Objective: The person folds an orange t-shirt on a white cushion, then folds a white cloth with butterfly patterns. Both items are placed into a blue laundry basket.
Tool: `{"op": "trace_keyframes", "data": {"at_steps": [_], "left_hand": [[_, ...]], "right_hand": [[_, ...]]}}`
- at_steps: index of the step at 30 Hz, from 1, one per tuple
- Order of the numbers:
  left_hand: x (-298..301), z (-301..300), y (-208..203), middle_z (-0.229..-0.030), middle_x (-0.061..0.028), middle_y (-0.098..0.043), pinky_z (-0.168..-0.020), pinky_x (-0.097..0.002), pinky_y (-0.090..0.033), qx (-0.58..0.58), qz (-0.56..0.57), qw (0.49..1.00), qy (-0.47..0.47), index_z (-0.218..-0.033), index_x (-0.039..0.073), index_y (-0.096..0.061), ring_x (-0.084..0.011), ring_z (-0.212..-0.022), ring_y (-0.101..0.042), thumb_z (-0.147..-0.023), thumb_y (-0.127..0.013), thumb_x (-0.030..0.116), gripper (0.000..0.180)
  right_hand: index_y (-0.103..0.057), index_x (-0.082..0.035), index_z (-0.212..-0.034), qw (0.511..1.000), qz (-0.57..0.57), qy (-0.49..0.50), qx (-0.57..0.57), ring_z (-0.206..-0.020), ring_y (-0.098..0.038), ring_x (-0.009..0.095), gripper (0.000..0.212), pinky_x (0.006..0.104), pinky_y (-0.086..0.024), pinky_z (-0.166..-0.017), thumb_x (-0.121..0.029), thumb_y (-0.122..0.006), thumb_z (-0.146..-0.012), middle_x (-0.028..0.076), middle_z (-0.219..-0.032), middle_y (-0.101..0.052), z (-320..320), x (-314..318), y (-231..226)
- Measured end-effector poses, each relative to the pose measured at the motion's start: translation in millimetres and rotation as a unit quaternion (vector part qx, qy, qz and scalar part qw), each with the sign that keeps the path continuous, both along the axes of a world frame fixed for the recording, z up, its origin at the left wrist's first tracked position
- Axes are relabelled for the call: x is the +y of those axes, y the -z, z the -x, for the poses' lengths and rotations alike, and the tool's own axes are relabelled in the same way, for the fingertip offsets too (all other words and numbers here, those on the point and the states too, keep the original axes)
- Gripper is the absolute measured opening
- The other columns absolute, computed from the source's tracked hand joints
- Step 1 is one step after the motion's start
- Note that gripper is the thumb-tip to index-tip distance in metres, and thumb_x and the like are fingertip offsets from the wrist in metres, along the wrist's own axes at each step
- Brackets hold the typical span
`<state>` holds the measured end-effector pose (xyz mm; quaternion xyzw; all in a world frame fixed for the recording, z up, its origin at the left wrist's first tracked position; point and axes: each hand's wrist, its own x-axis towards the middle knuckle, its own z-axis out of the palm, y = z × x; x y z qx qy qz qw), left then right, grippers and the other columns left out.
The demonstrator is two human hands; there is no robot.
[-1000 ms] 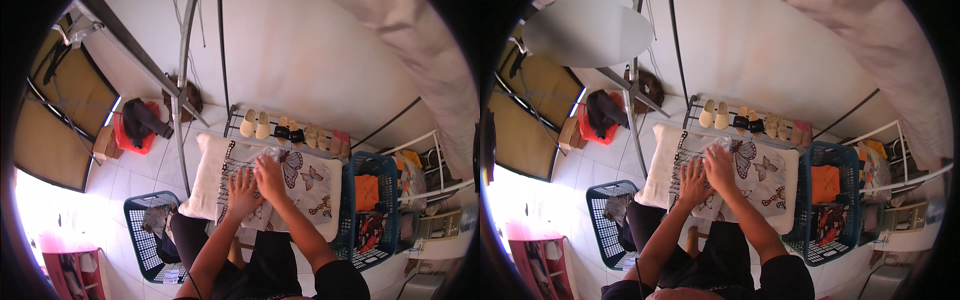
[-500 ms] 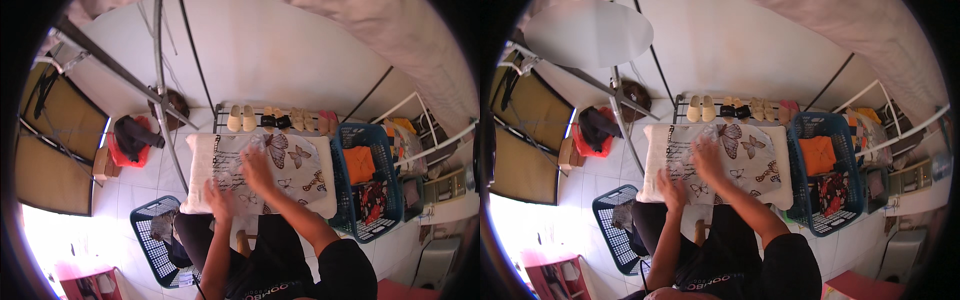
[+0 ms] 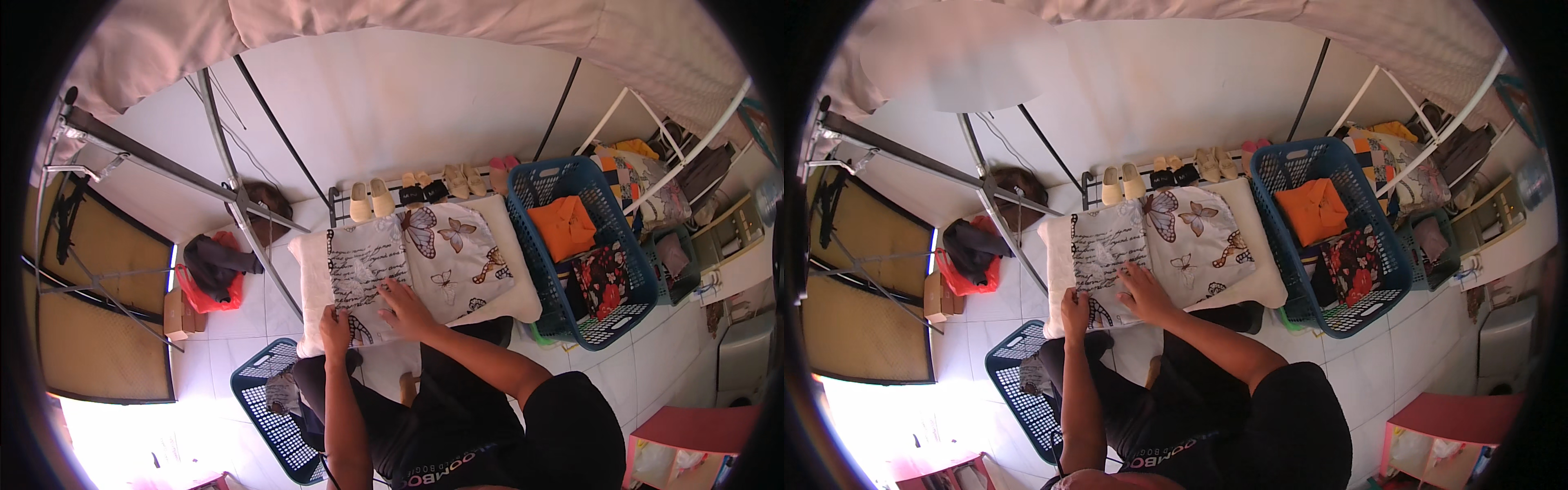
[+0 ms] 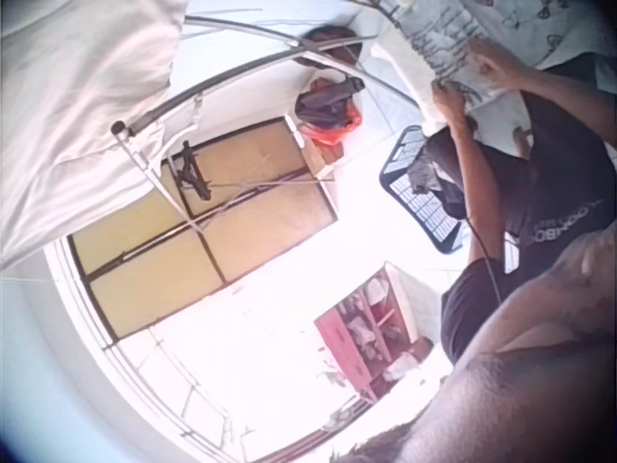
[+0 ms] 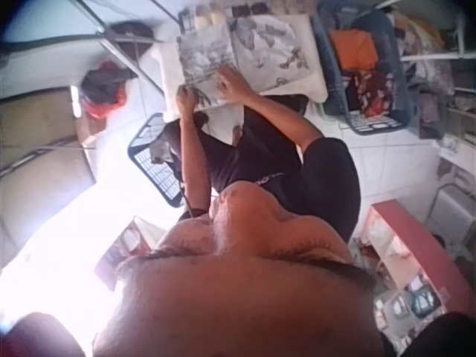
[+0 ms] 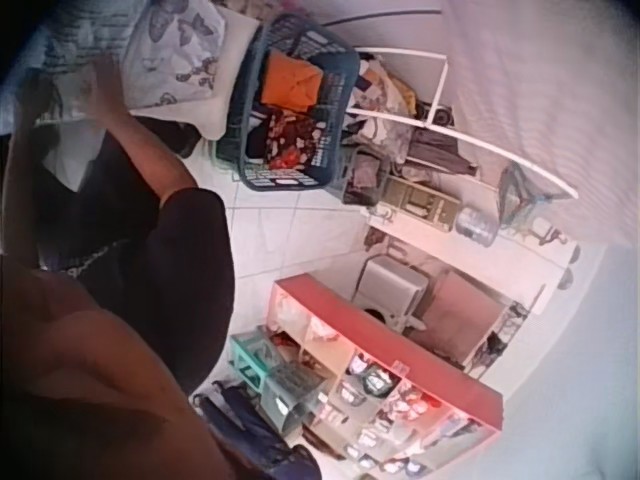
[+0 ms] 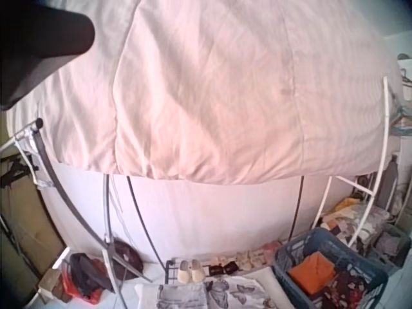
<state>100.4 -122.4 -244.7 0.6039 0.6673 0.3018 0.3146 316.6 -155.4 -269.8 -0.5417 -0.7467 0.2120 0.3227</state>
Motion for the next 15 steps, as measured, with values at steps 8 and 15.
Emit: {"op": "trace_keyframes", "data": {"at_steps": [8, 15], "left_hand": [[12, -70, -68, -0.111, -0.0167, -0.065, -0.08, -0.0326, -0.051, -0.293, -0.021, 0.949, 0.115, -0.117, -0.001, -0.058, -0.0199, -0.089, -0.063, -0.093, -0.063, 0.009, 0.026], [24, -210, -80, -0.15, -0.0173, -0.042, -0.093, -0.0371, -0.05, -0.16, -0.227, 0.871, 0.405, -0.127, 0.007, -0.055, -0.0243, -0.117, -0.058, -0.09, -0.066, 0.001, 0.039]], "right_hand": [[-0.037, -0.001, -0.151, 0.907, 0.124, 0.077, 0.396, -0.142, -0.04, 0.031, 0.067, 0.0432, -0.033, -0.114, -0.043, -0.054, -0.103, 0.02, -0.15, -0.045, -4, 54, -46], [-0.042, -0.013, -0.15, 0.764, 0.281, 0.15, 0.562, -0.118, -0.053, 0.017, 0.07, 0.0383, -0.046, -0.09, -0.046, -0.066, -0.093, 0.005, -0.132, -0.057, -138, 35, -122]]}}
